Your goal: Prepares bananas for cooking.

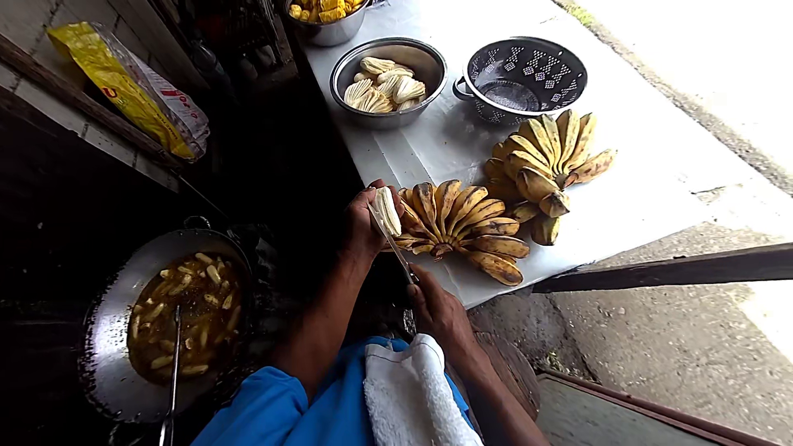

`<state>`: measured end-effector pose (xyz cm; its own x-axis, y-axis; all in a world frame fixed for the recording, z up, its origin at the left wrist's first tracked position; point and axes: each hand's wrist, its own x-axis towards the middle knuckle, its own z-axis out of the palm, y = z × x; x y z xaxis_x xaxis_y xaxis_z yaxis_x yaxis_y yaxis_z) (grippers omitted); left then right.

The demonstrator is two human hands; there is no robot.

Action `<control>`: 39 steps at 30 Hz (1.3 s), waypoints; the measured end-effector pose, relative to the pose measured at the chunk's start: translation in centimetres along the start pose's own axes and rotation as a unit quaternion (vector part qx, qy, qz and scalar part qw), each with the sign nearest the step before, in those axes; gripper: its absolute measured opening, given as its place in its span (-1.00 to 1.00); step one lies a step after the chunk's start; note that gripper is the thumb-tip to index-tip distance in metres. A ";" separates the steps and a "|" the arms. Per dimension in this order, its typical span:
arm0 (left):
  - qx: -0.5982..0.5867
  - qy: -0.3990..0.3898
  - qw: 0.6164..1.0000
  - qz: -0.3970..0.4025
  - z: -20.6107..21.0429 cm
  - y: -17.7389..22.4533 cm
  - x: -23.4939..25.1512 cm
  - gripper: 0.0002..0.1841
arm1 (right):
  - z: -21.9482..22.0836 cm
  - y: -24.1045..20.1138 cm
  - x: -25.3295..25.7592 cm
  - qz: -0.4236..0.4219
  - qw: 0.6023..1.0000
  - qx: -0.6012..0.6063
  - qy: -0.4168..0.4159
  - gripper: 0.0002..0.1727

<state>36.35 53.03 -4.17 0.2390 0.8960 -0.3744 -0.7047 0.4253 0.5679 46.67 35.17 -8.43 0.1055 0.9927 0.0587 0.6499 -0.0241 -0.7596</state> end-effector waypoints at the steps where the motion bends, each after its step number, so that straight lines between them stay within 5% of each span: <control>1: 0.014 -0.007 1.000 -0.006 0.0 -0.4 -0.4 -0.65 | 0.0 0.0 1.1 0.005 1.000 -0.009 0.002 -0.41; 5: 0.035 -0.058 0.997 -0.023 -0.6 -1.7 -1.8 -0.64 | 0.0 0.0 3.9 0.024 0.999 -0.032 0.007 -0.45; 11: -0.007 -0.030 0.999 0.011 -0.8 -0.8 -1.0 -0.68 | 0.8 0.7 1.1 0.030 0.999 -0.044 0.002 -0.38; 17: 0.059 -0.038 0.998 0.005 -0.4 -2.1 -2.6 -0.63 | 0.3 0.5 5.7 0.051 0.997 -0.054 0.010 -0.48; 26: -0.024 0.013 1.000 -0.001 -0.2 1.0 -0.1 -0.65 | -0.3 -0.5 -1.4 -0.001 1.000 0.021 -0.014 -0.40; 31: -0.011 0.012 1.000 -0.019 -0.1 -0.7 -0.6 -0.63 | -0.1 -0.3 1.6 0.014 1.000 0.004 -0.021 -0.41; 34: 0.023 -0.059 0.998 -0.018 -1.2 -1.9 -1.9 -0.61 | 0.0 -0.1 3.4 0.024 0.999 -0.022 -0.018 -0.48; 39: 0.008 -0.048 0.999 0.002 -1.3 -0.9 -2.1 -0.65 | 1.0 0.6 0.6 0.026 0.999 -0.029 -0.006 -0.40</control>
<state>35.59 50.65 -4.86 0.3001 0.9055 -0.2999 -0.6951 0.4229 0.5813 46.39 35.91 -9.45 0.1319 0.9912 0.0127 0.6863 -0.0820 -0.7227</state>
